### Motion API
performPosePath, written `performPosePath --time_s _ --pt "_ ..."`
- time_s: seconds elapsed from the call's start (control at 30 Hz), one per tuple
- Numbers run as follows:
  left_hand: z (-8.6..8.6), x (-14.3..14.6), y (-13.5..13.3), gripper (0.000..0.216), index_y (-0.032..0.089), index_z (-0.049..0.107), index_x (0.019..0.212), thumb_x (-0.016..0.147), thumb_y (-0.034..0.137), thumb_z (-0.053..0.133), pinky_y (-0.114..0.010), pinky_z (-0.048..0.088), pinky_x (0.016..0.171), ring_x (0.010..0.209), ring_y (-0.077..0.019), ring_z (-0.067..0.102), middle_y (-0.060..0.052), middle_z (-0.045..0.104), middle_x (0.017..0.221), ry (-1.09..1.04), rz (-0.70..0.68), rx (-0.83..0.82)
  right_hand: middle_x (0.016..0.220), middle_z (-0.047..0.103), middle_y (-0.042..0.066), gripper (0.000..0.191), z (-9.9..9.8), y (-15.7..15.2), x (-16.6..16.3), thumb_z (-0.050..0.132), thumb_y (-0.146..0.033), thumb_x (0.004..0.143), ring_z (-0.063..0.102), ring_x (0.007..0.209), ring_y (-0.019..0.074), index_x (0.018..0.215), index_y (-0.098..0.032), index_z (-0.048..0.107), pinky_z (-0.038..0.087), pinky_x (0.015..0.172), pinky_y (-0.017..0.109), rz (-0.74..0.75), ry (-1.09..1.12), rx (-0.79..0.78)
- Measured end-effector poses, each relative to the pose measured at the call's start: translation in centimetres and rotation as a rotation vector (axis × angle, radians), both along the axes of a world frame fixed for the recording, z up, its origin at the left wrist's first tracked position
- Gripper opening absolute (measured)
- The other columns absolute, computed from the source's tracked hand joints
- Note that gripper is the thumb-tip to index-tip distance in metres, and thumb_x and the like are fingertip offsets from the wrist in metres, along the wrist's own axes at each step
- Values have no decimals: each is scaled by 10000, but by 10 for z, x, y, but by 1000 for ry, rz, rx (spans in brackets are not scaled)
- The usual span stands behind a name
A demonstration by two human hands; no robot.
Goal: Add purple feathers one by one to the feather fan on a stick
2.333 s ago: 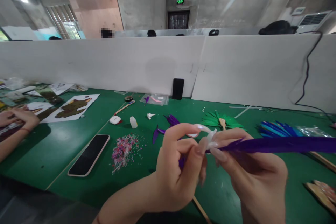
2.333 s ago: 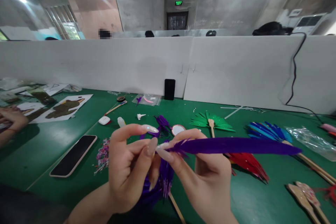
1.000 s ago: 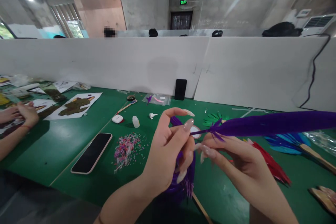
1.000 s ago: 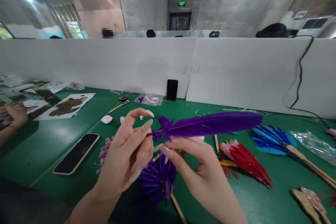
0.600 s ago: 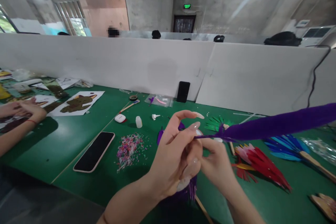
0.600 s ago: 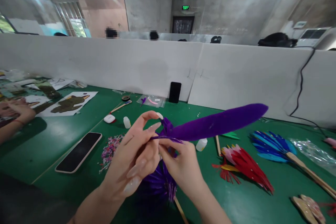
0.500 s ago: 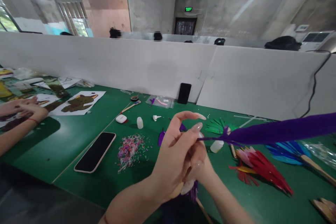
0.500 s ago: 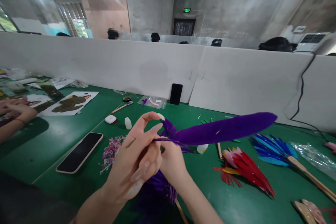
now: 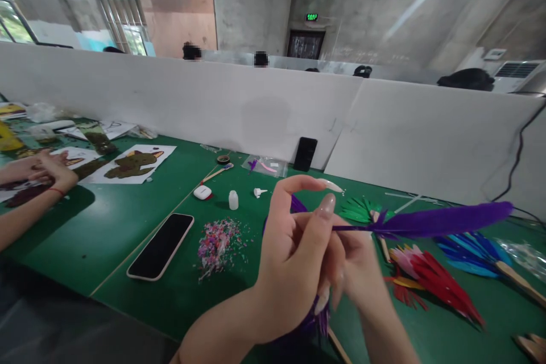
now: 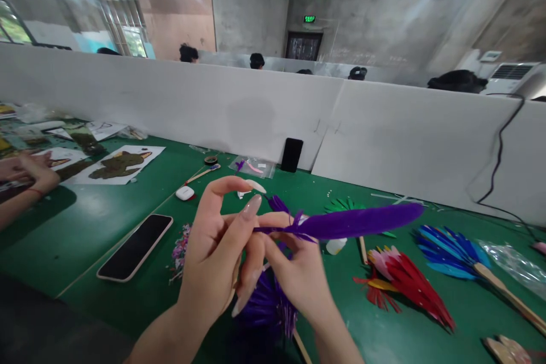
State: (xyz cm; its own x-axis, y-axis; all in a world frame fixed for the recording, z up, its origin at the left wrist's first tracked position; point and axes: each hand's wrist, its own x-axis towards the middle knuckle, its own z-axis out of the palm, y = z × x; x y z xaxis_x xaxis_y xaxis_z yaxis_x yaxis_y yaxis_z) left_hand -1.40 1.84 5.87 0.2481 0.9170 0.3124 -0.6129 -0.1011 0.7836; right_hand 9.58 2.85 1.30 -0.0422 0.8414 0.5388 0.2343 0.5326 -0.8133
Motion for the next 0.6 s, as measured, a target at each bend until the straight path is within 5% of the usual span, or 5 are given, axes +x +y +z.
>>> performPosePath --time_s 0.13,0.23,0.6 --pt "0 1 -2 62 287 449 1014 966 320 469 -84 297 302 267 -29 311 126 385 378 38 11 63 1032 724 8 204 15 -15 25 681 -254 823 683 960 216 987 -364 735 589 776 315 149 238 48" --pt "-3 7 -3 88 292 442 1026 960 337 477 -91 315 319 302 -35 351 113 428 423 86 48 102 1060 718 3 249 17 -26 26 689 -228 821 653 1044 232 1005 -390 732 563 887 366 128 293 66" --pt "-19 29 -12 222 357 401 1141 995 192 383 -75 326 341 334 -21 377 117 429 513 166 260 371 946 697 26 169 19 -26 27 698 -219 815 670 856 195 942 -316 754 593 715 322 75 371 87"
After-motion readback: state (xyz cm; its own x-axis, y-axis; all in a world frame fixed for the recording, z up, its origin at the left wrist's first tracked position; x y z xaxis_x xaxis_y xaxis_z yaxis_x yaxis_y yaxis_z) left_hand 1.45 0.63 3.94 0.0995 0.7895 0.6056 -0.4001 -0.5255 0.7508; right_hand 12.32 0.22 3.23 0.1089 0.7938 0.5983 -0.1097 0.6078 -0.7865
